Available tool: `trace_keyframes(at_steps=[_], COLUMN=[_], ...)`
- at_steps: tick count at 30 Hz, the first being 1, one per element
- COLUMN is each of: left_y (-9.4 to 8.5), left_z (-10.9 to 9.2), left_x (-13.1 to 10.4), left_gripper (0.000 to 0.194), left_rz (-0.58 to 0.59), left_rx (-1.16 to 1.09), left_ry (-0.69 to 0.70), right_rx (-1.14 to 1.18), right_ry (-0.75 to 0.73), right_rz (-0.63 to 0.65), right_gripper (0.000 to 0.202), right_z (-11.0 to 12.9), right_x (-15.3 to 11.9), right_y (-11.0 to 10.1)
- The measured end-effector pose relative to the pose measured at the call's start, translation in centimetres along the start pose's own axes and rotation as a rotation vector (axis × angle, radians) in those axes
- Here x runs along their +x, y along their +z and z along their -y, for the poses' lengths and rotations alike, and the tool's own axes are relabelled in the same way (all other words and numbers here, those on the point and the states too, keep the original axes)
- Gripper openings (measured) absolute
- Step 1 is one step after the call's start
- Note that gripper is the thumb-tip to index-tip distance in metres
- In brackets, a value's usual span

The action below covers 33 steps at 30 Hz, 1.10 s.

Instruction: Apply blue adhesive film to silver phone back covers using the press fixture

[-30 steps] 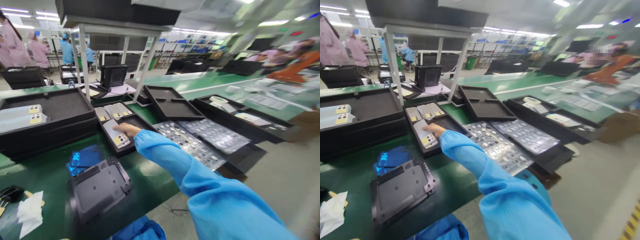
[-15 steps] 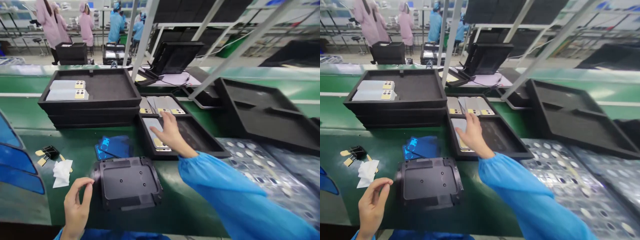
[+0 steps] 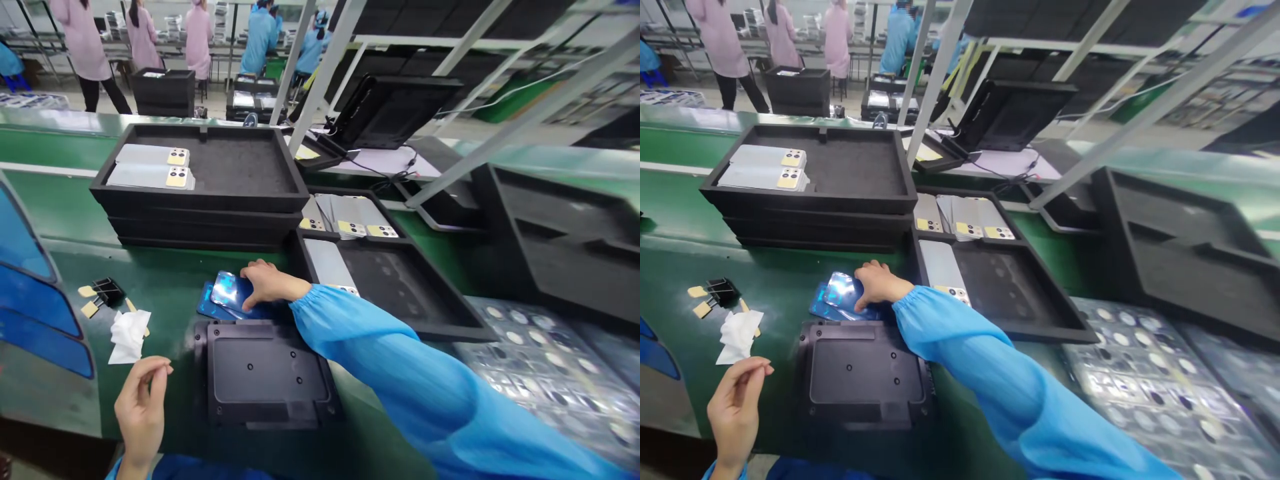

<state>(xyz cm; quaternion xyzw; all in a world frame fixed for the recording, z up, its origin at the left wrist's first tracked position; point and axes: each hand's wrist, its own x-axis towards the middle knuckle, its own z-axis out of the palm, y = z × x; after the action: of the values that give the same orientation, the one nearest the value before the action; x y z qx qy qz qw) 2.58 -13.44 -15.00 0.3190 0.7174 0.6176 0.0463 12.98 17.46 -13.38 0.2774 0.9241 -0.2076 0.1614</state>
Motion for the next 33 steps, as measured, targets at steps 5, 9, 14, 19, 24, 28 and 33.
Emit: trace_keyframes(at_steps=[5,9,14,19,24,28,33], left_y=[0.2,0.4,2.0,6.4,9.7,10.5,11.8], left_z=[0.0,-0.1,-0.2,0.7,2.5,3.6,3.9], left_x=[0.3,0.9,3.4,7.5,9.9,10.6,10.4], left_gripper=[0.007,0.007,0.019,0.055,0.051,0.053,0.048], left_rz=[0.035,0.071,0.112,0.210,0.356,0.313,0.296], left_rx=[-0.015,-0.031,-0.062,-0.131,-0.252,-0.296,-0.286], left_ry=[-0.028,-0.071,-0.151,-0.216,-0.321,-0.340,-0.293], right_rx=[0.063,0.104,0.014,-0.104,-0.135,-0.129,-0.118], right_ry=[-0.013,-0.089,-0.185,-0.264,-0.218,-0.150,-0.099], right_rz=[0.035,-0.020,-0.205,-0.247,-0.210,-0.173,-0.166], right_gripper=[0.032,0.033,0.025,0.009,0.020,0.027,0.033], right_z=[0.9,2.1,3.5,4.2,3.7,3.2,3.8], right_x=[-1.4,-2.1,-3.5,-3.9,-1.9,-0.2,0.8], right_y=[0.8,0.8,-0.5,-0.3,-0.1,-0.5,-0.4])
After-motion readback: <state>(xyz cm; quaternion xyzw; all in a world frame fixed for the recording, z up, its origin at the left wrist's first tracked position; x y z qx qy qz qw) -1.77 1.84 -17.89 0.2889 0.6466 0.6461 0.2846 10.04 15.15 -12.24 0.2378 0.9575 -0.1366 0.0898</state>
